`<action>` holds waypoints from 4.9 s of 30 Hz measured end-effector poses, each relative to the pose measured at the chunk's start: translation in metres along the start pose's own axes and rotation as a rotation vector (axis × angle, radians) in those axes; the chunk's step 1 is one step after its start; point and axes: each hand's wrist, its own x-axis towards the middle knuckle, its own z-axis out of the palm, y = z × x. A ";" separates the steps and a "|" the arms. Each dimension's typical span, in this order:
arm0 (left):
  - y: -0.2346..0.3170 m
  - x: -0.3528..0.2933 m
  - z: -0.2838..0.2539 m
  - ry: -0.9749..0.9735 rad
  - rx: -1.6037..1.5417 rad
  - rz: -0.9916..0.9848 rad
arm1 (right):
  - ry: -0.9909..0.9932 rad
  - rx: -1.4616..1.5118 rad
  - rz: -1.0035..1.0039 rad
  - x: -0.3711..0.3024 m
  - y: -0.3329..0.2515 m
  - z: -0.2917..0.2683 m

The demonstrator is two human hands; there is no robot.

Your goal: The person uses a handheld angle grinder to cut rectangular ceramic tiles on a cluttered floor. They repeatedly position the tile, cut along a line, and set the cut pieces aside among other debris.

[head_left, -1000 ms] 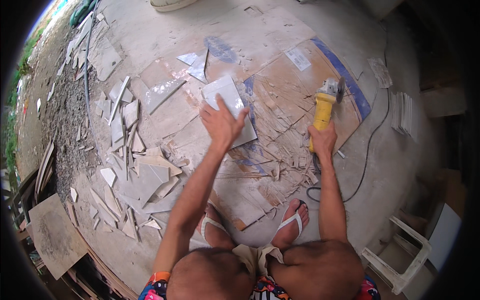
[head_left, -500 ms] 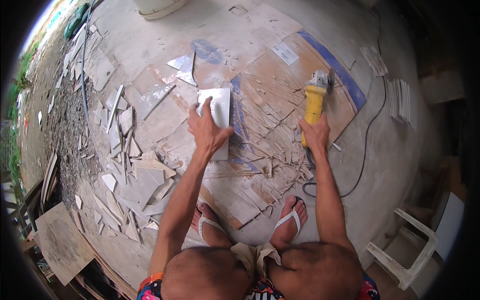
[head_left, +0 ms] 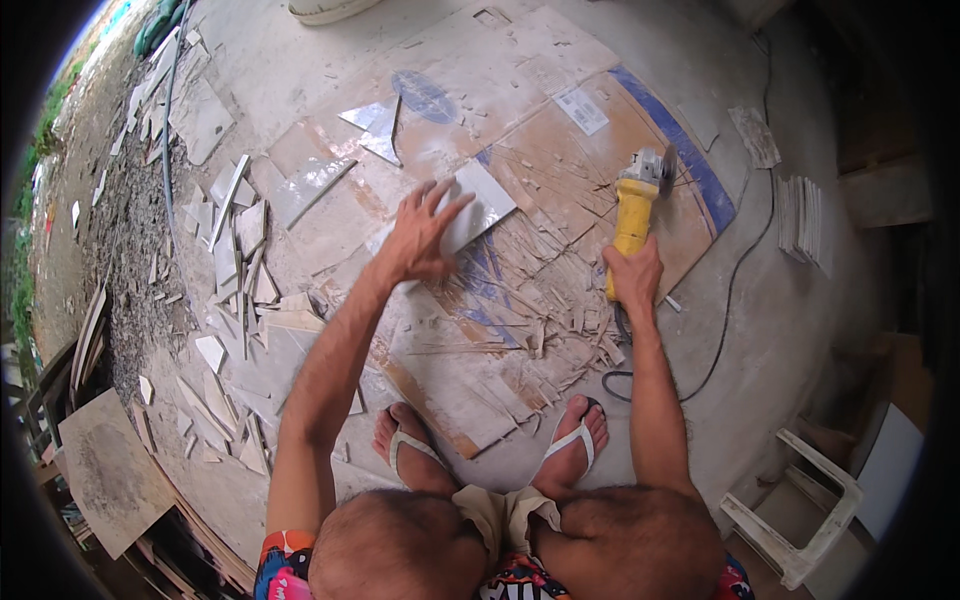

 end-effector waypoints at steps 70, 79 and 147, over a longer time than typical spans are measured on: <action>0.030 -0.030 0.028 0.262 -1.186 -0.410 | -0.407 -0.032 -0.247 -0.134 -0.098 0.090; 0.032 -0.025 0.033 0.377 -1.246 -0.410 | -0.507 0.011 -0.162 -0.124 -0.111 0.086; 0.027 -0.015 0.024 0.425 -0.972 -0.498 | -0.562 0.088 -0.203 -0.101 -0.120 0.096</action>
